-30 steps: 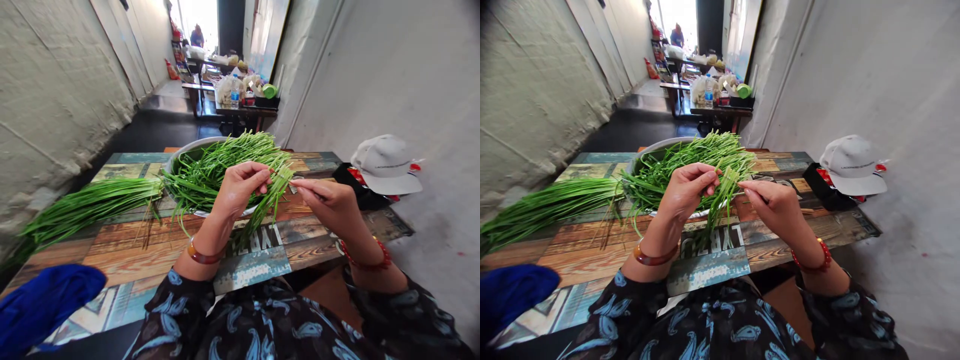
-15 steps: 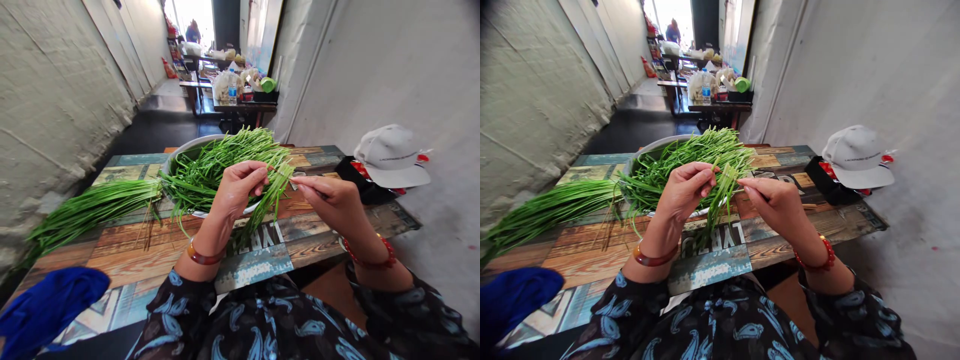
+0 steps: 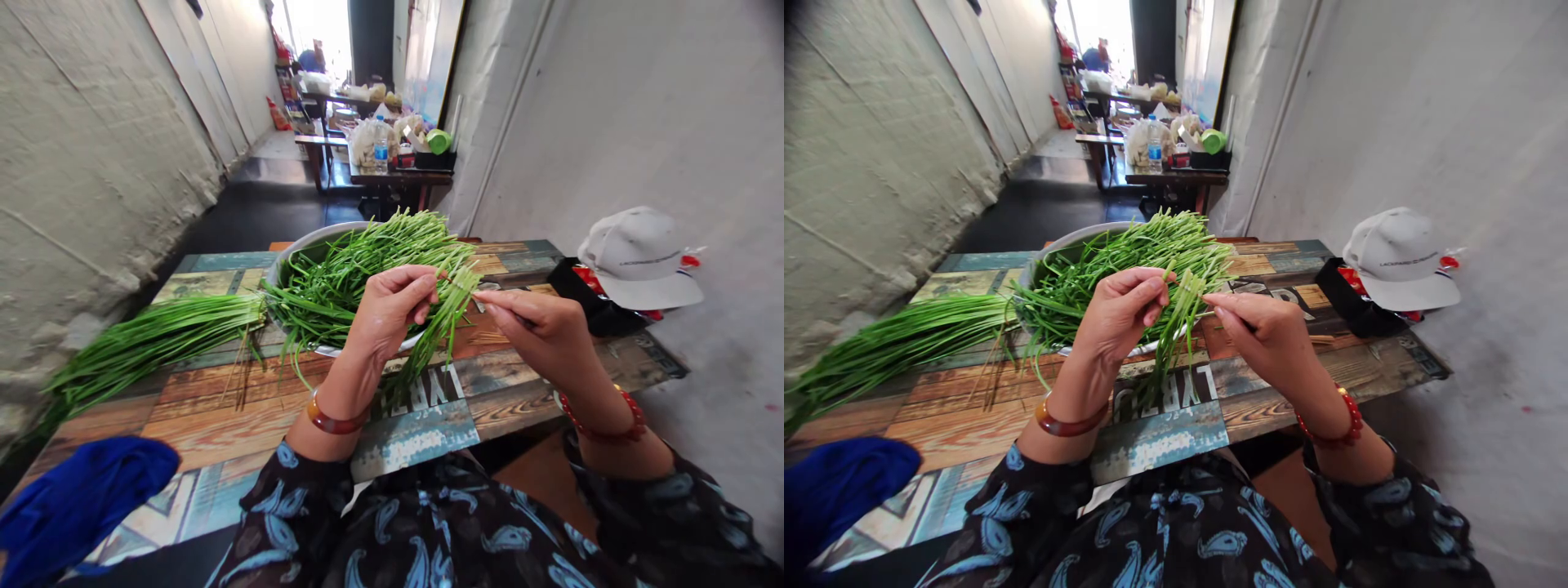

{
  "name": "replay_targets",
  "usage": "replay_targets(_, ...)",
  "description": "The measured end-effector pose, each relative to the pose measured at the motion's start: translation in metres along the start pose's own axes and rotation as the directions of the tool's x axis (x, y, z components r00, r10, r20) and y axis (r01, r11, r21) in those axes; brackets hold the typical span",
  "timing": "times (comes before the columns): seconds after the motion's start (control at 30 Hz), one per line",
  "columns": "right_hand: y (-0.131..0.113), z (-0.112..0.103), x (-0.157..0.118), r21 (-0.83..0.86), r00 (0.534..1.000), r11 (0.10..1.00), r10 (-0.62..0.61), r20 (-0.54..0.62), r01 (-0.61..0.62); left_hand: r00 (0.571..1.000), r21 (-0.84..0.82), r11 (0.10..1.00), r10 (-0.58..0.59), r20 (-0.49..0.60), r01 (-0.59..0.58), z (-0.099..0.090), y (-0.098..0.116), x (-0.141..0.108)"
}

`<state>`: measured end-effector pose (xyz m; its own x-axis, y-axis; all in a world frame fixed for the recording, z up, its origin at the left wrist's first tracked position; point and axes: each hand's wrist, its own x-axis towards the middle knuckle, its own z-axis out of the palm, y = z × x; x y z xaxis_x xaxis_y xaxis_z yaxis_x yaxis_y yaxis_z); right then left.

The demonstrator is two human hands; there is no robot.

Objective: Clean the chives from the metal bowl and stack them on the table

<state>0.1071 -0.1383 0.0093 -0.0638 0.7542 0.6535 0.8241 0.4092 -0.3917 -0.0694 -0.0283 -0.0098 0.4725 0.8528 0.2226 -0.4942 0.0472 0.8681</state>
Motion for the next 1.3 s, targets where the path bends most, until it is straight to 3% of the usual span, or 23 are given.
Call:
replay_targets(0.57,0.0011,0.0013,-0.0019,0.017,0.999,0.999,0.030,0.016,-0.030,1.000,-0.025,0.999,-0.021,-0.016,0.020,0.0020,-0.0003,-0.0007)
replay_targets(1.1,-0.0001,0.0052,-0.0029,0.051,0.999,0.998,0.049,-0.003,-0.049,0.997,-0.100,0.993,-0.062,0.045,0.066,0.0015,0.0023,-0.0017)
replay_targets(1.3,-0.0017,0.0042,-0.0004,-0.004,1.000,1.000,0.007,0.007,-0.007,0.998,-0.063,0.997,-0.048,0.029,0.050,0.0011,0.0037,-0.0016)
